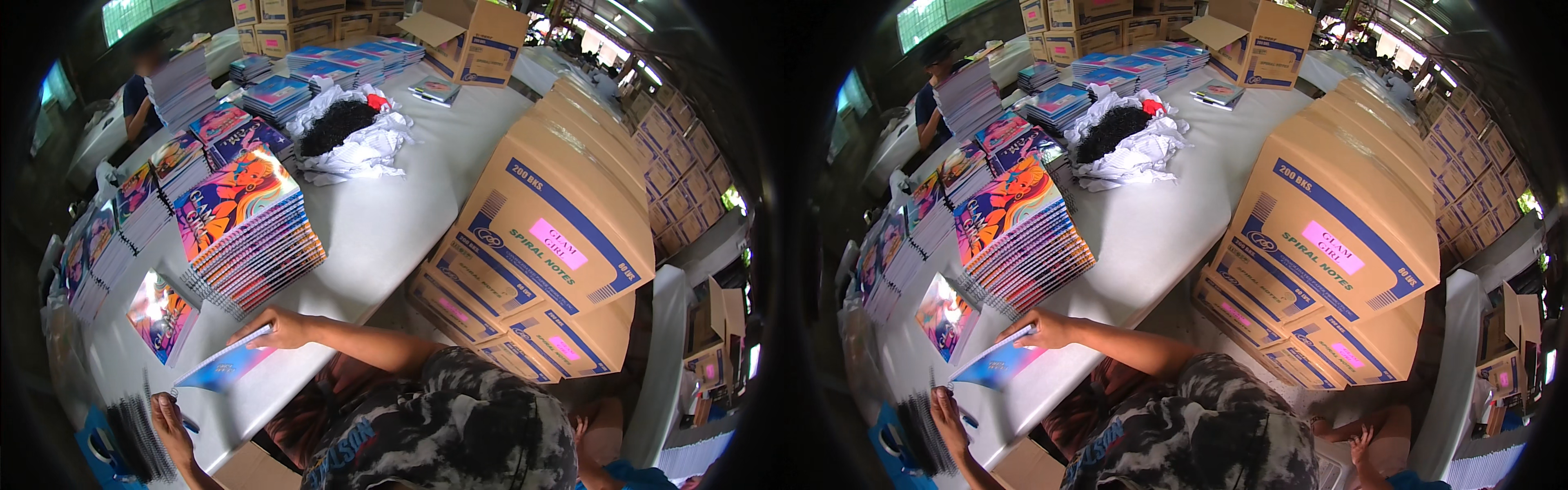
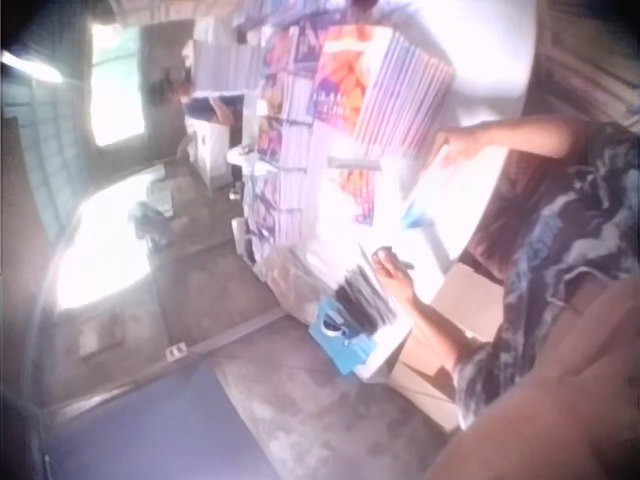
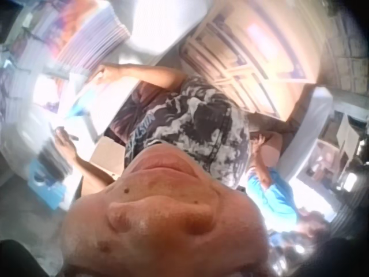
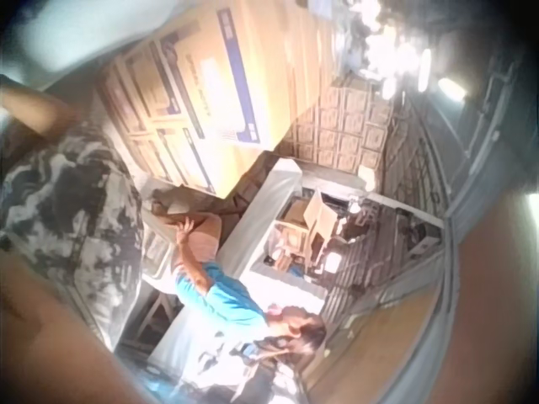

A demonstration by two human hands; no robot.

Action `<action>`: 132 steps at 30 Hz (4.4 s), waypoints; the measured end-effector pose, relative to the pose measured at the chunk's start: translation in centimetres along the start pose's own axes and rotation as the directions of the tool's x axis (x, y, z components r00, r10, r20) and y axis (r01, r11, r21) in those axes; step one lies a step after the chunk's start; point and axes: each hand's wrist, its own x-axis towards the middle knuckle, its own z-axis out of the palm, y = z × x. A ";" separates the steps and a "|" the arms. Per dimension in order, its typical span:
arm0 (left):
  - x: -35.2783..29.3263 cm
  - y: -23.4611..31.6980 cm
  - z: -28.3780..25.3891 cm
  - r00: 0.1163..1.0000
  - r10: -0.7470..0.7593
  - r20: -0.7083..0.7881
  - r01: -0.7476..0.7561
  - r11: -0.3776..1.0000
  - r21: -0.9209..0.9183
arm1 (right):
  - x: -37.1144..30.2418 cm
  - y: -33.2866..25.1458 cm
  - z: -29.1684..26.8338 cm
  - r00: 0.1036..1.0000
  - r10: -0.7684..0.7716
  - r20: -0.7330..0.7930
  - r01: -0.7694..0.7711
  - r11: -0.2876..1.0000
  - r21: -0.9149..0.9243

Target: The person assembles spiral-bound notebooks by inserting metal spiral coils into the punched holes of notebook covers. They repeatedly pick up a coil, align it with the holes, and press it into place, then place the finished notebook into a stack or box.

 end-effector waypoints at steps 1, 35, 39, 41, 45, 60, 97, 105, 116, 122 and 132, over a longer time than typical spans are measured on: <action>0.1 0.2 -0.2 1.000 0.028 -0.002 -0.028 0.999 -0.035 | 0.0 -0.1 -0.1 1.000 0.002 0.001 -0.002 1.000 0.022; 3.3 3.2 -0.5 0.842 -0.410 0.351 0.444 0.896 -0.018 | 0.5 0.8 0.0 0.987 -0.159 -0.006 0.157 0.979 -0.133; 3.7 3.4 -0.9 0.796 -0.438 0.418 0.508 0.859 -0.066 | 0.5 0.5 -0.1 0.989 -0.150 0.011 0.151 0.978 -0.147; 3.8 3.2 -1.1 0.776 -0.437 0.454 0.545 0.827 -0.135 | 0.3 0.2 -0.3 0.998 -0.067 0.001 0.067 0.983 -0.170; 3.8 2.9 -1.1 0.759 -0.459 0.462 0.603 0.763 -0.234 | 0.1 0.2 -0.4 0.996 -0.080 0.024 0.083 0.984 -0.158; 3.4 5.9 -0.8 0.909 0.207 0.361 -0.391 0.721 0.572 | -1.0 1.6 0.0 0.997 0.062 -0.037 -0.068 0.979 -0.194; 0.6 -4.7 3.5 0.378 0.850 -0.367 -0.386 0.505 0.772 | -1.5 -0.1 5.0 0.875 -0.464 0.138 0.481 0.807 -0.343; -1.2 -4.8 4.7 0.469 0.882 0.051 -0.516 0.227 0.826 | -1.1 -0.6 5.1 0.847 -0.509 0.157 0.528 0.764 -0.371; -3.6 -6.7 7.6 0.586 0.791 0.174 -0.607 0.287 0.741 | -1.6 0.8 6.1 0.907 -0.418 0.048 0.405 0.839 -0.363; 0.5 -2.4 7.4 0.323 0.883 -0.342 -0.624 0.470 0.624 | -1.0 0.5 6.4 0.874 -0.473 0.115 0.478 0.791 -0.381; -4.1 -5.1 10.5 0.413 0.901 0.130 -0.714 0.232 0.660 | -1.0 1.6 7.0 0.914 -0.382 0.136 0.406 0.872 -0.273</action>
